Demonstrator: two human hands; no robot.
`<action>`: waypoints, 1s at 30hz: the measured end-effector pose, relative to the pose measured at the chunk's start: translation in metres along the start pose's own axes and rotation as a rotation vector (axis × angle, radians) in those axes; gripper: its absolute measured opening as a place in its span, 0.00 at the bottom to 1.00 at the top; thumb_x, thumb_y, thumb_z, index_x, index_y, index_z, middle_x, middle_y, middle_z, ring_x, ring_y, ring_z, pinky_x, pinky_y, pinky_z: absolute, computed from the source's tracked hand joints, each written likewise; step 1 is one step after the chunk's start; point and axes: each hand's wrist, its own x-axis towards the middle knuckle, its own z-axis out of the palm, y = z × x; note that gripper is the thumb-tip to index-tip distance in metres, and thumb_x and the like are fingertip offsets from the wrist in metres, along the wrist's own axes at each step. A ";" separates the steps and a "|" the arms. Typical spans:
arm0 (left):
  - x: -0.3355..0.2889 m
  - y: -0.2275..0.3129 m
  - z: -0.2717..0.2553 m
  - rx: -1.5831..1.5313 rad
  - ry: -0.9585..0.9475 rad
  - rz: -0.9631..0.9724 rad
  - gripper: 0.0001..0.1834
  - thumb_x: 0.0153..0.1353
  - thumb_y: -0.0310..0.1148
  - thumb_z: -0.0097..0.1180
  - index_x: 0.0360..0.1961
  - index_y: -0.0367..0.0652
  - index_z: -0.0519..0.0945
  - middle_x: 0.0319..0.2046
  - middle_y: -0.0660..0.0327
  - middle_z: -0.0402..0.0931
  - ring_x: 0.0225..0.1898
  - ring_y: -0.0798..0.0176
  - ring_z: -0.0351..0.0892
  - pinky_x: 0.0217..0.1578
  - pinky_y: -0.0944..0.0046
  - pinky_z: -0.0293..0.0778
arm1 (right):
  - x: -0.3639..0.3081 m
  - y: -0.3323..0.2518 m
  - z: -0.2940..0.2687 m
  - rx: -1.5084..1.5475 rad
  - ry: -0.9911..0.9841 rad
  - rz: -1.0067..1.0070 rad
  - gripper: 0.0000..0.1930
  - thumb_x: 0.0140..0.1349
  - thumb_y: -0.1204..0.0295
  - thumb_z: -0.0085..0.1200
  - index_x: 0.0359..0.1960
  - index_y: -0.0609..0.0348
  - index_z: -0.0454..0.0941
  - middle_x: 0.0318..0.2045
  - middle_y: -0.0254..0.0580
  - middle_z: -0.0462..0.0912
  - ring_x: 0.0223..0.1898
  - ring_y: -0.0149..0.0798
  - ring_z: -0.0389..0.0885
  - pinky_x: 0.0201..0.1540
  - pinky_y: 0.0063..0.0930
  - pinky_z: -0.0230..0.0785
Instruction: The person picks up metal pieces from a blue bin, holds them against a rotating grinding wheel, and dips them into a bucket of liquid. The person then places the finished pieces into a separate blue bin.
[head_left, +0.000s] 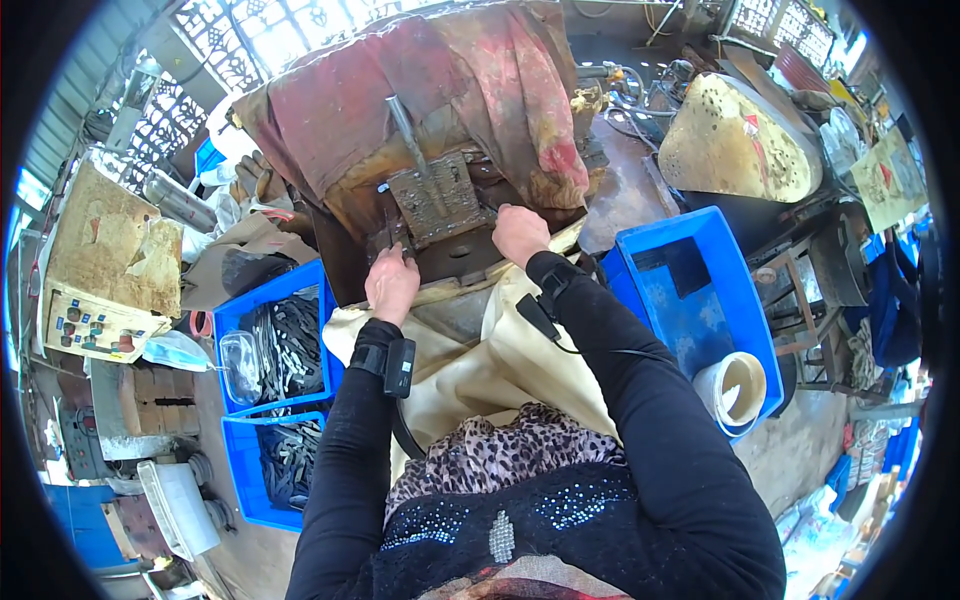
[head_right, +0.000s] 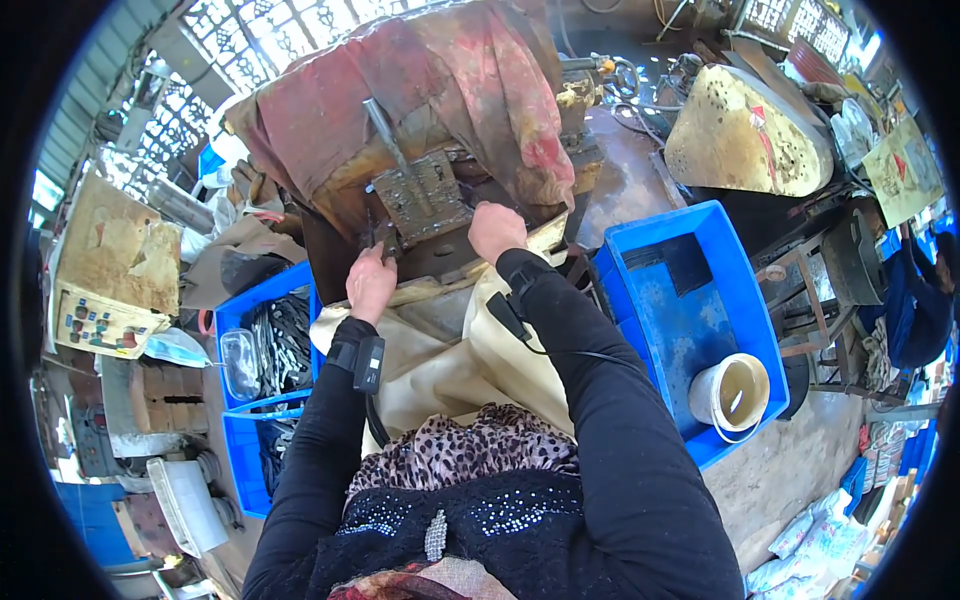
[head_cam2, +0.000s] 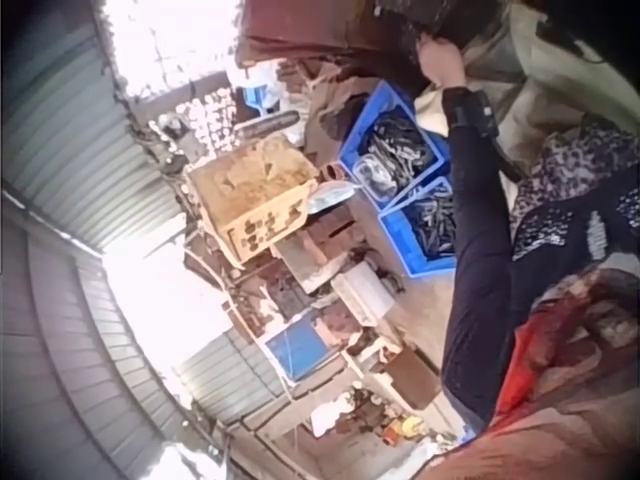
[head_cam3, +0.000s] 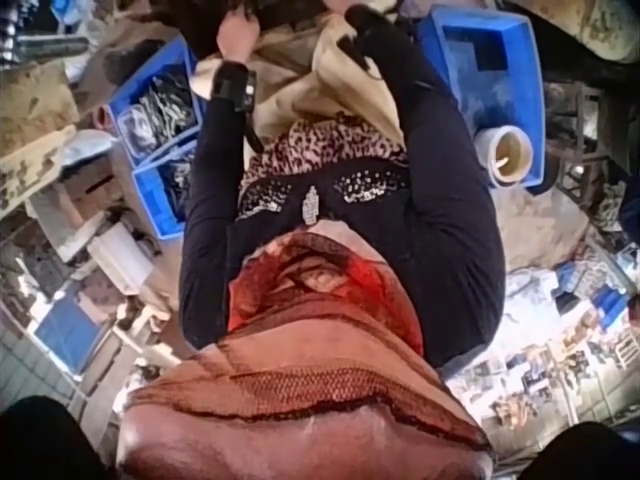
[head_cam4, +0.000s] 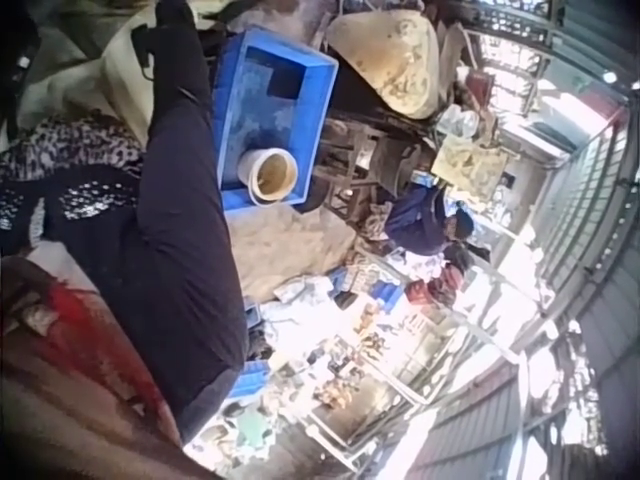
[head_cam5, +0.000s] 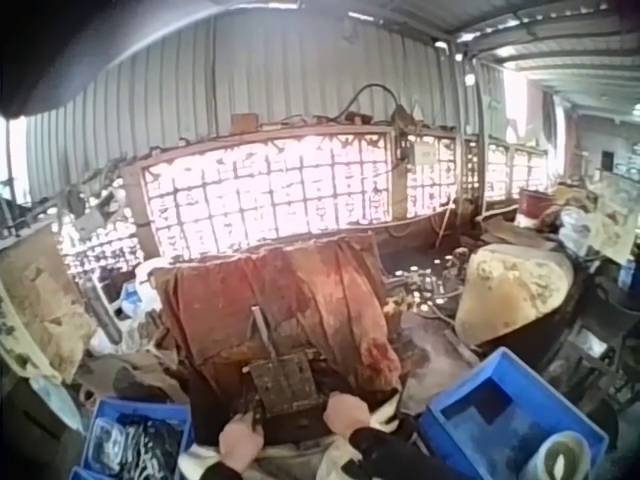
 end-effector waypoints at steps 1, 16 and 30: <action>0.000 0.001 -0.001 -0.001 -0.012 -0.011 0.20 0.58 0.37 0.52 0.50 0.39 0.79 0.47 0.47 0.78 0.47 0.47 0.79 0.48 0.54 0.76 | -0.001 0.000 -0.001 0.002 -0.002 -0.011 0.12 0.58 0.72 0.47 0.39 0.61 0.81 0.38 0.54 0.84 0.42 0.54 0.84 0.46 0.42 0.76; -0.001 0.001 0.000 -0.012 -0.001 0.011 0.19 0.58 0.37 0.53 0.48 0.39 0.80 0.45 0.48 0.79 0.46 0.47 0.79 0.47 0.54 0.76 | 0.001 0.003 0.005 0.007 0.047 0.038 0.11 0.59 0.71 0.47 0.37 0.62 0.80 0.36 0.54 0.85 0.41 0.54 0.85 0.44 0.43 0.77; -0.001 -0.002 0.001 -0.031 0.011 0.047 0.17 0.58 0.37 0.52 0.45 0.41 0.81 0.39 0.50 0.80 0.41 0.47 0.80 0.43 0.52 0.76 | 0.000 0.000 0.004 0.002 0.047 0.033 0.10 0.57 0.72 0.48 0.36 0.62 0.79 0.36 0.55 0.84 0.41 0.55 0.83 0.44 0.45 0.76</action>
